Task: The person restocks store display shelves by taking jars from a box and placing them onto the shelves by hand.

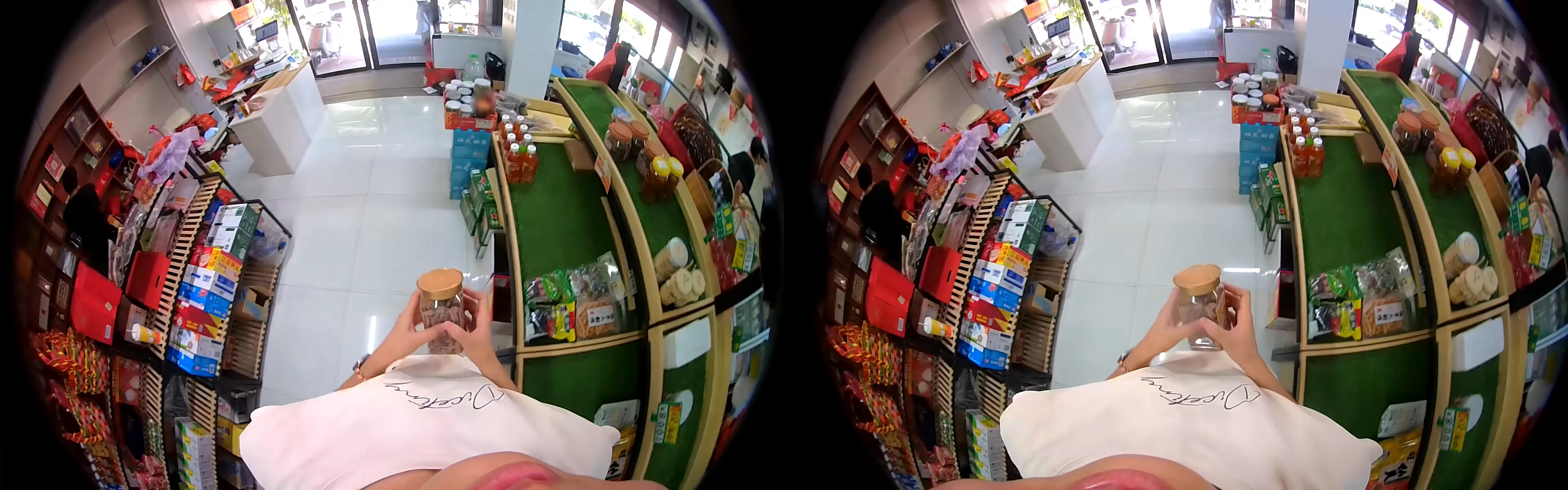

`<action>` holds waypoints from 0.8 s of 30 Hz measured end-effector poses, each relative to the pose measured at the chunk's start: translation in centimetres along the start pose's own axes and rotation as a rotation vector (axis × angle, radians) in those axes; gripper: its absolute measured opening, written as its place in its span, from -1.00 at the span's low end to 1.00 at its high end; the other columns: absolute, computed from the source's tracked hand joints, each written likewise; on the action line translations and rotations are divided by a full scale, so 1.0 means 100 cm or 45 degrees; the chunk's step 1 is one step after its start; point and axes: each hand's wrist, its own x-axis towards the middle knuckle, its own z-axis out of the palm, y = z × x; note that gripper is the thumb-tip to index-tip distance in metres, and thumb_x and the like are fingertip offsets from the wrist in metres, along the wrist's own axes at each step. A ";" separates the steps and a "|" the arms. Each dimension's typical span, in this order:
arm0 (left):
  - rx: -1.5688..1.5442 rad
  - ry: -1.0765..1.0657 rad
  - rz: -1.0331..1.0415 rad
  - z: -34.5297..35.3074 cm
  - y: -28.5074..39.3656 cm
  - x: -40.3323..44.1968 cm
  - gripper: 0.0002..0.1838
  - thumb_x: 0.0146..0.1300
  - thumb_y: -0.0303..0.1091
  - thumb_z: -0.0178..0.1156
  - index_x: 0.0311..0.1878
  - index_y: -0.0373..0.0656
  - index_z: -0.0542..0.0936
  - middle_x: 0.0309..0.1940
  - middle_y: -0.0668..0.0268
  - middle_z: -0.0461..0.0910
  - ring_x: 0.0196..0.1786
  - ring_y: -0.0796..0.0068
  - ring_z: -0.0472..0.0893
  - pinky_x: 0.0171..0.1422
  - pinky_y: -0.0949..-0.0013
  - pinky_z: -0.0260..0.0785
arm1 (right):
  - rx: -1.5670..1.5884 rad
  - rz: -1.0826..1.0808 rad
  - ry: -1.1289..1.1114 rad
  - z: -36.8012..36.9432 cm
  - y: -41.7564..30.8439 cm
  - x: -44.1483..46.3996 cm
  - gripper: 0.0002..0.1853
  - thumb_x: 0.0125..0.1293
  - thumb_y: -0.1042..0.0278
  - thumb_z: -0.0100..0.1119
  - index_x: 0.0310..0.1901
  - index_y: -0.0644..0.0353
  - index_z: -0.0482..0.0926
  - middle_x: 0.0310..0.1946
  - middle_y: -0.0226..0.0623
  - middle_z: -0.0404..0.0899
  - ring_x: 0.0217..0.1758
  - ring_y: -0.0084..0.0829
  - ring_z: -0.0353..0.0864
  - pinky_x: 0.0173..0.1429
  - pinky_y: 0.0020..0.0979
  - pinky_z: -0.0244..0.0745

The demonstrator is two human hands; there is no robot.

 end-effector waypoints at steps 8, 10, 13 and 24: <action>-0.038 0.203 0.060 -0.017 -0.011 0.112 -0.13 0.13 -0.36 0.35 0.42 -0.19 0.06 0.21 0.15 0.40 0.23 0.36 0.45 0.28 0.25 0.32 | -0.151 0.098 -0.210 -0.036 -0.009 0.130 -0.27 0.12 0.33 0.37 0.28 0.23 0.20 0.15 -0.13 0.39 0.13 -0.37 0.44 0.22 -0.32 0.36; -0.022 0.309 0.041 -0.029 -0.029 0.128 -0.13 0.10 -0.36 0.36 0.41 -0.21 0.08 0.17 0.12 0.43 0.18 0.34 0.49 0.24 0.25 0.36 | -0.235 0.133 -0.254 -0.036 -0.001 0.150 -0.32 0.21 0.33 0.31 0.32 0.24 0.22 0.16 -0.10 0.41 0.13 -0.35 0.47 0.18 -0.34 0.41; 0.051 0.381 -0.081 -0.050 -0.033 0.155 -0.13 0.07 -0.34 0.38 0.39 -0.24 0.11 0.11 0.08 0.46 0.13 0.31 0.52 0.19 0.25 0.39 | -0.056 0.236 -0.228 -0.034 0.039 0.177 -0.30 0.27 0.33 0.25 0.39 0.20 0.17 0.20 -0.10 0.40 0.19 -0.33 0.45 0.24 -0.32 0.38; 0.078 0.531 0.164 -0.165 -0.041 0.363 0.05 0.01 -0.29 0.44 0.46 -0.18 -0.05 0.14 0.11 0.32 0.17 0.31 0.41 0.17 0.25 0.34 | -0.382 0.130 -0.352 -0.015 0.023 0.393 -0.17 0.23 0.23 0.30 0.45 0.18 0.06 0.24 -0.02 0.38 0.25 -0.19 0.44 0.31 -0.28 0.33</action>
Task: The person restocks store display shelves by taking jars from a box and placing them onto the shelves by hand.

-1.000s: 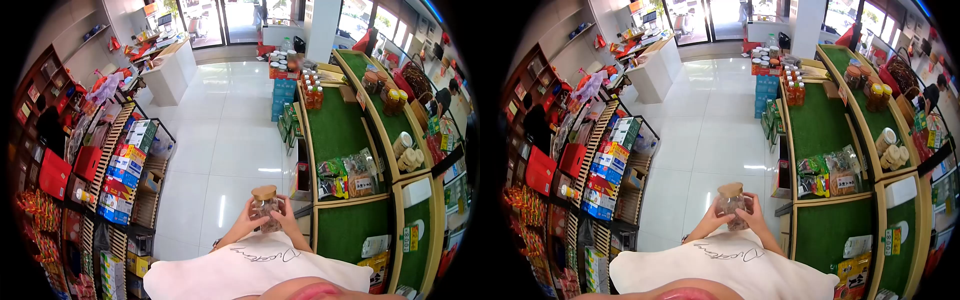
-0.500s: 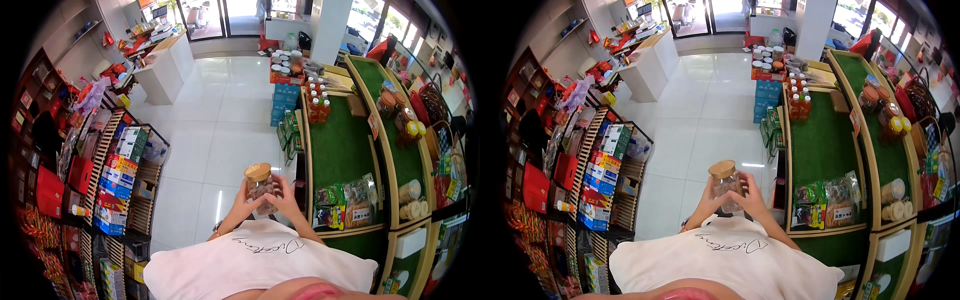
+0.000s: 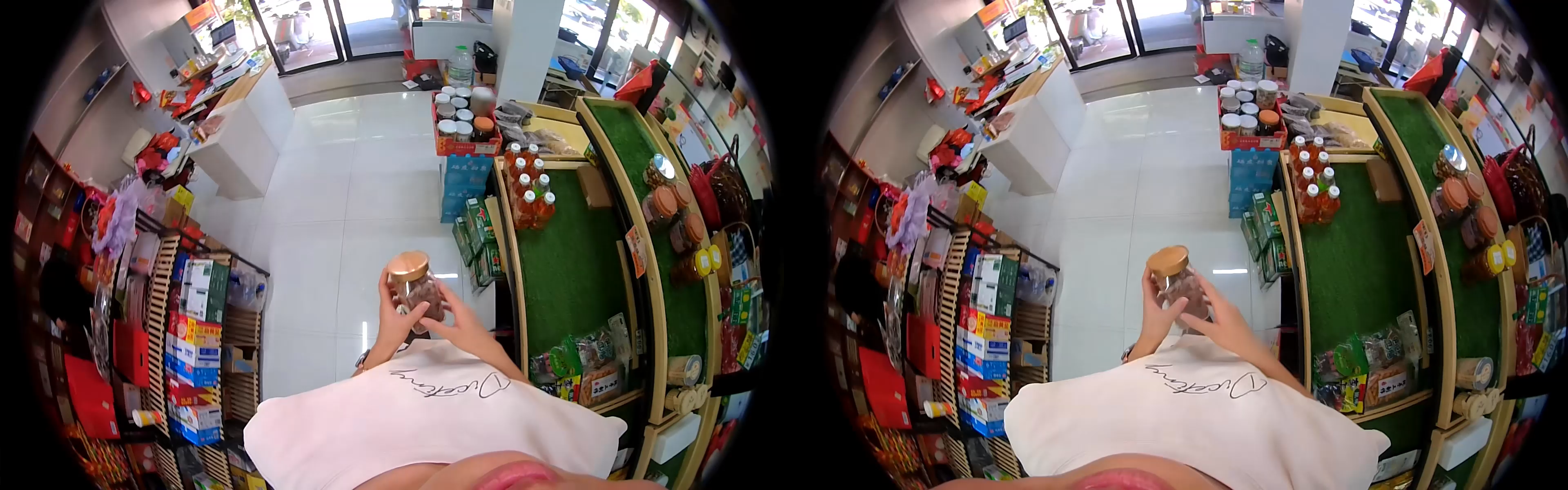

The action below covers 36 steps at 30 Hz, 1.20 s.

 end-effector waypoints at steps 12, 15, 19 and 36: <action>0.098 -0.270 0.100 -0.036 -0.003 0.228 -0.47 0.32 -0.38 0.14 0.33 -0.28 0.32 -0.03 0.26 0.38 -0.09 0.54 0.45 -0.09 0.49 0.38 | 0.103 0.016 0.179 -0.045 -0.020 0.211 -0.20 0.14 0.33 0.40 0.33 0.27 0.12 0.17 -0.07 0.39 0.20 -0.35 0.46 0.20 -0.35 0.43; 0.160 -0.263 0.015 -0.035 -0.020 0.251 -0.46 0.31 -0.39 0.16 0.33 -0.28 0.32 0.01 0.25 0.39 -0.11 0.54 0.46 -0.13 0.48 0.41 | 0.182 0.071 0.239 -0.052 -0.006 0.234 -0.22 0.12 0.32 0.42 0.31 0.27 0.18 0.13 -0.12 0.42 0.16 -0.36 0.48 0.18 -0.35 0.44; 0.195 -0.321 -0.123 -0.026 -0.031 0.286 -0.44 0.32 -0.37 0.17 0.35 -0.29 0.29 0.09 0.21 0.40 -0.05 0.47 0.49 -0.04 0.43 0.44 | -0.016 0.094 0.360 -0.071 0.021 0.267 -0.20 0.03 0.24 0.49 0.28 0.24 0.28 0.02 -0.20 0.48 0.03 -0.38 0.50 0.09 -0.36 0.44; 0.297 -0.603 -0.028 0.046 -0.077 0.612 -0.40 0.27 -0.33 0.24 0.34 -0.28 0.30 0.16 0.07 0.47 0.20 0.27 0.50 0.28 0.25 0.35 | -0.408 -0.069 0.671 -0.227 0.093 0.534 -0.21 -0.06 0.20 0.52 0.19 0.24 0.34 -0.12 -0.08 0.57 -0.13 -0.20 0.57 -0.03 -0.31 0.47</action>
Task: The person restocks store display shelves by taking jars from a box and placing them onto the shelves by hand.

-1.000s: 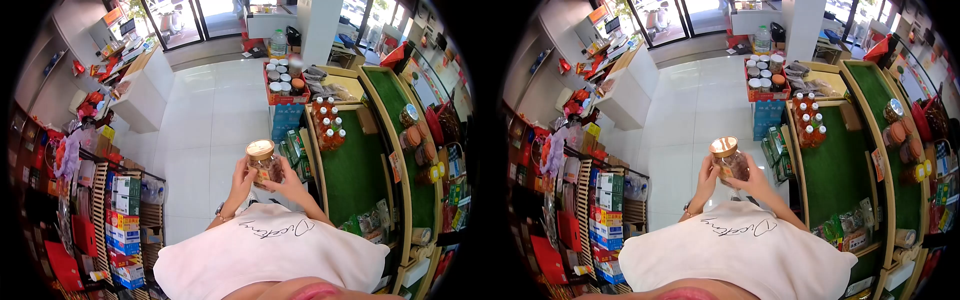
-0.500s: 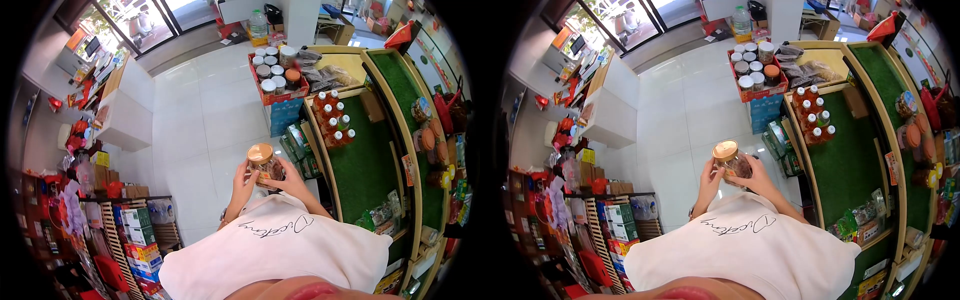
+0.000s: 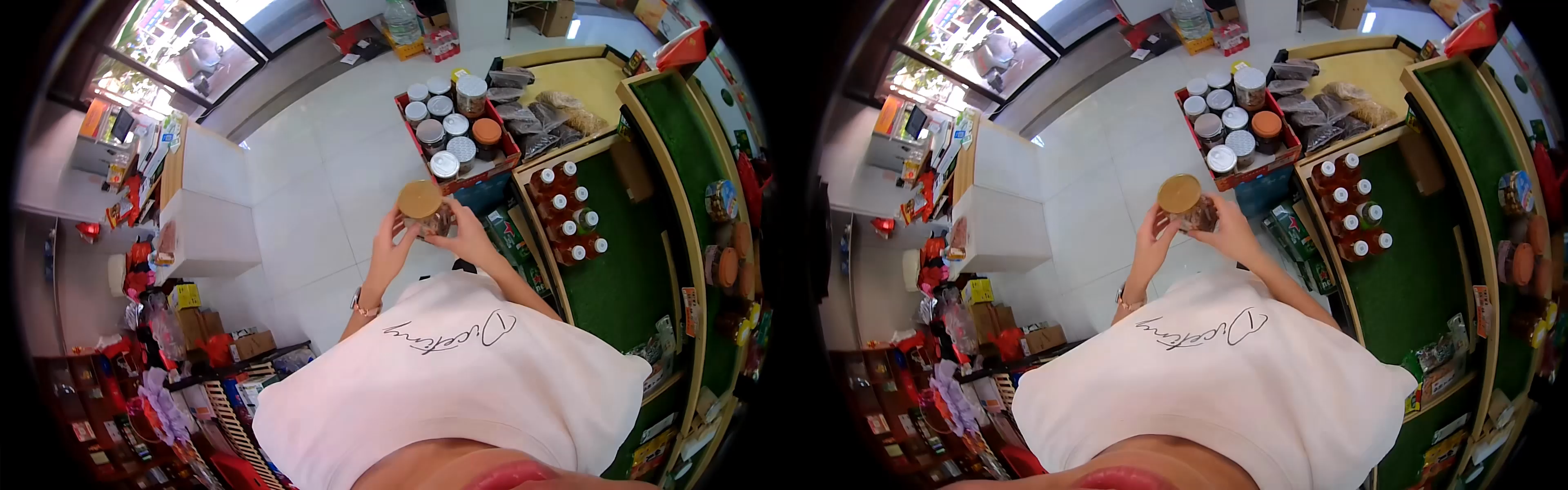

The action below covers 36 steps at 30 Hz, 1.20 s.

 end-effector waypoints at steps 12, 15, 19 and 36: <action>0.309 -0.619 0.141 0.019 -0.049 0.175 -0.35 0.20 -0.33 0.23 0.34 -0.26 0.28 0.15 0.02 0.47 0.15 0.12 0.49 0.21 0.23 0.35 | 0.115 0.472 0.307 0.007 0.094 0.088 -0.24 -0.07 0.21 0.50 0.17 0.22 0.34 -0.12 -0.07 0.60 -0.09 -0.21 0.62 0.01 -0.30 0.50; 0.290 -0.838 0.042 0.021 -0.071 0.230 -0.34 0.23 -0.31 0.24 0.36 -0.24 0.26 0.19 0.10 0.45 0.17 0.22 0.50 0.24 0.26 0.37 | -0.003 0.426 0.517 0.020 0.132 0.118 -0.24 -0.09 0.21 0.50 0.16 0.23 0.36 -0.06 -0.03 0.57 -0.01 -0.19 0.60 0.06 -0.28 0.48; 0.108 -1.070 0.029 0.041 -0.145 0.308 -0.30 0.22 -0.36 0.25 0.40 -0.24 0.20 0.21 0.09 0.43 0.28 0.31 0.43 0.30 0.25 0.33 | -0.180 0.513 0.701 0.027 0.164 0.160 -0.24 -0.12 0.18 0.50 0.15 0.23 0.39 -0.01 -0.04 0.54 0.07 -0.16 0.56 0.11 -0.26 0.44; 0.129 -2.110 0.268 0.199 -0.193 0.419 -0.55 0.10 -0.36 0.33 0.07 -0.26 0.50 -0.02 0.21 0.57 0.06 0.40 0.56 0.20 0.36 0.39 | 0.156 0.832 1.736 0.082 0.277 0.187 -0.06 -0.08 0.33 0.50 0.32 0.32 0.15 0.17 0.10 0.38 0.20 -0.04 0.46 0.23 -0.23 0.39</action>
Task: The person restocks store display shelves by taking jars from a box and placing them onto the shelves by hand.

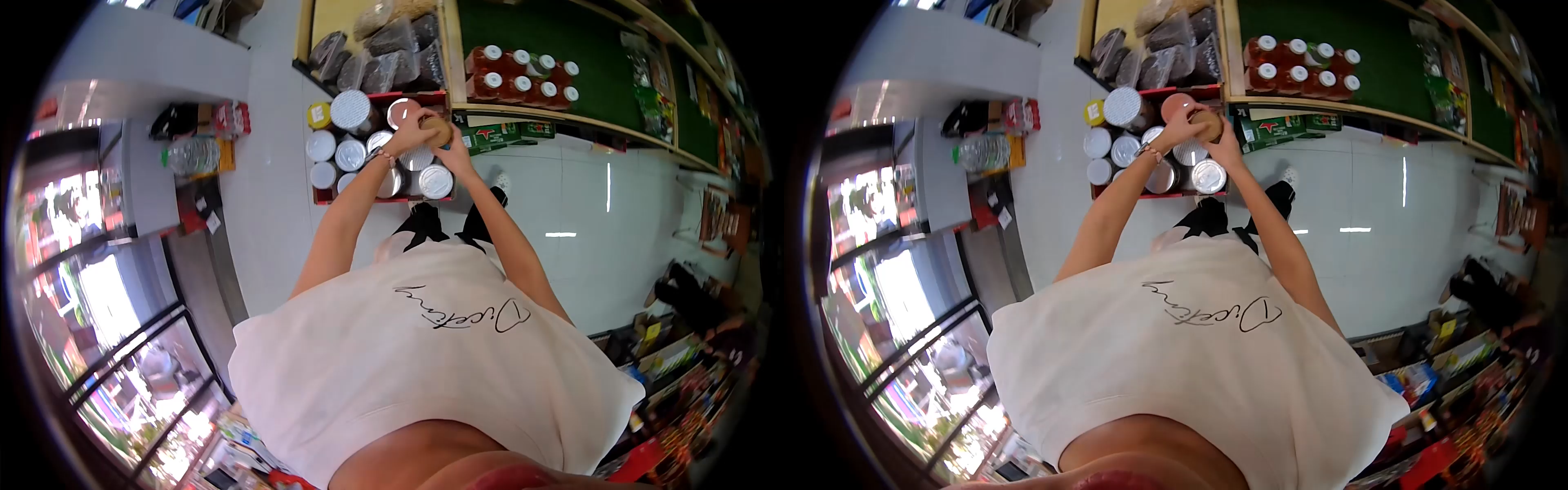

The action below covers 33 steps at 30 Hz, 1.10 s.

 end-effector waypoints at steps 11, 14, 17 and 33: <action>0.192 -0.136 0.025 -0.007 0.015 0.029 -0.58 0.16 -0.33 0.35 0.04 -0.29 0.51 -0.10 0.21 0.60 -0.05 0.44 0.58 0.07 0.39 0.45 | 0.115 0.188 0.107 -0.006 -0.014 0.019 -0.23 0.05 0.28 0.37 0.30 0.26 0.27 0.08 -0.03 0.54 0.14 -0.17 0.55 0.20 -0.33 0.42; 0.302 -0.193 0.019 -0.009 0.032 0.027 -0.59 0.13 -0.33 0.38 0.02 -0.27 0.53 -0.15 0.22 0.61 -0.08 0.44 0.59 0.06 0.39 0.44 | -0.068 0.324 0.059 -0.019 -0.037 0.010 -0.24 0.03 0.19 0.39 0.29 0.17 0.32 0.07 -0.01 0.55 0.13 -0.08 0.55 0.19 -0.25 0.43; 0.142 -0.258 -0.019 -0.009 -0.032 0.036 -0.59 0.15 -0.43 0.36 0.05 -0.28 0.48 -0.06 0.25 0.56 0.03 0.50 0.55 0.15 0.42 0.43 | -0.195 0.359 0.069 -0.021 -0.043 0.002 -0.30 0.06 0.11 0.34 0.25 0.12 0.38 0.05 0.00 0.56 0.11 -0.01 0.54 0.17 -0.19 0.45; 0.239 -0.354 -0.189 -0.010 0.038 0.047 -0.60 0.16 -0.30 0.38 -0.01 -0.30 0.52 -0.20 0.30 0.62 -0.17 0.55 0.58 -0.03 0.44 0.46 | -0.276 0.528 -0.088 -0.042 -0.052 0.030 -0.47 0.16 -0.01 0.25 0.08 0.16 0.56 -0.04 -0.06 0.62 0.06 -0.05 0.59 0.12 -0.16 0.47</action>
